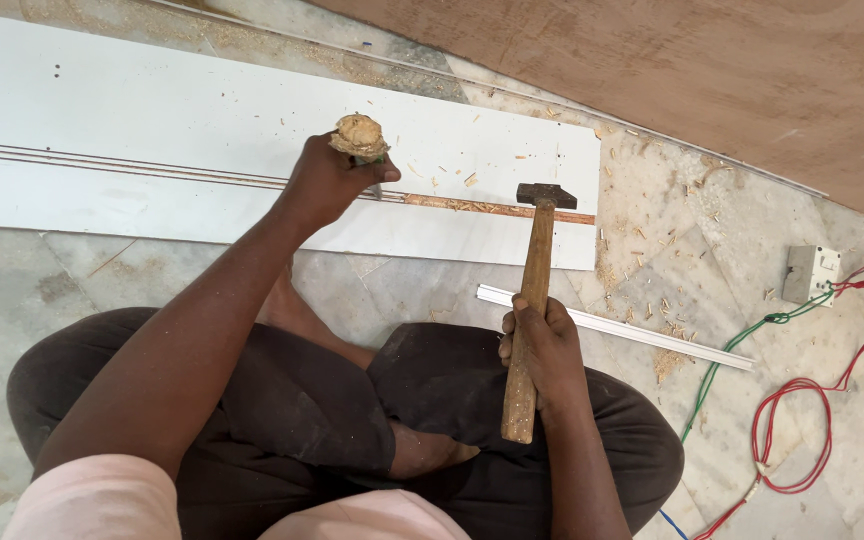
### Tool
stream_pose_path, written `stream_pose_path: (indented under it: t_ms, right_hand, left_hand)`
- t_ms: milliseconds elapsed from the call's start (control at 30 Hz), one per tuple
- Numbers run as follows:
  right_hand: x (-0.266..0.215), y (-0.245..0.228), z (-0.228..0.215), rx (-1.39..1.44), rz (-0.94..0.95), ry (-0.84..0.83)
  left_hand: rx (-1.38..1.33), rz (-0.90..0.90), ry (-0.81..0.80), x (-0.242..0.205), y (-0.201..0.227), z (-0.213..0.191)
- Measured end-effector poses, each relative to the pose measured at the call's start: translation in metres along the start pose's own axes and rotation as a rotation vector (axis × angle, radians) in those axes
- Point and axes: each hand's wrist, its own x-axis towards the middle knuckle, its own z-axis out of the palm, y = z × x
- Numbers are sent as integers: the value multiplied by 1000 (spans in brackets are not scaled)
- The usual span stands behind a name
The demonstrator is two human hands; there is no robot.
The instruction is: The person sits on the floor and uses a hammer and chisel to carve a groove along a marked line on a white board. They repeatedly strike the chisel to remove wood shavings and occasionally adjust the tool's position.
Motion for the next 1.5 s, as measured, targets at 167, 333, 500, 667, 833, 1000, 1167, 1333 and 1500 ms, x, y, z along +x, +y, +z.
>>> stream_pose_path:
  t_ms: [167,333,500,667,833,1000,1167,1333,1500]
  right_hand:
    - [0,0,0,-17,10,0]
    - [0,1,-1,12,5,-19]
    - [2,2,-1,7,2,-23]
    - [2,4,-3,22,-6,-45]
    - [3,5,-3,20,-7,-52]
    - [3,5,-2,2,-5,-57]
    - [2,3,0,-28,13,-42]
    - [1,4,0,-21,6,-57]
    - [2,7,-1,-26,2,-64]
  left_hand:
    - [-93,38,22,-5,-6,-1]
    - [-150,57,14,-6,-10,3]
    - [-174,58,12,-6,-10,6]
    - [-82,23,-8,-7,-6,11]
    - [27,7,-17,-9,0,11]
    - [39,44,-14,-9,-1,10]
    - [3,24,-11,-8,-3,9]
    - [14,-21,-18,-8,-1,7]
    - [87,79,-26,-10,2,8]
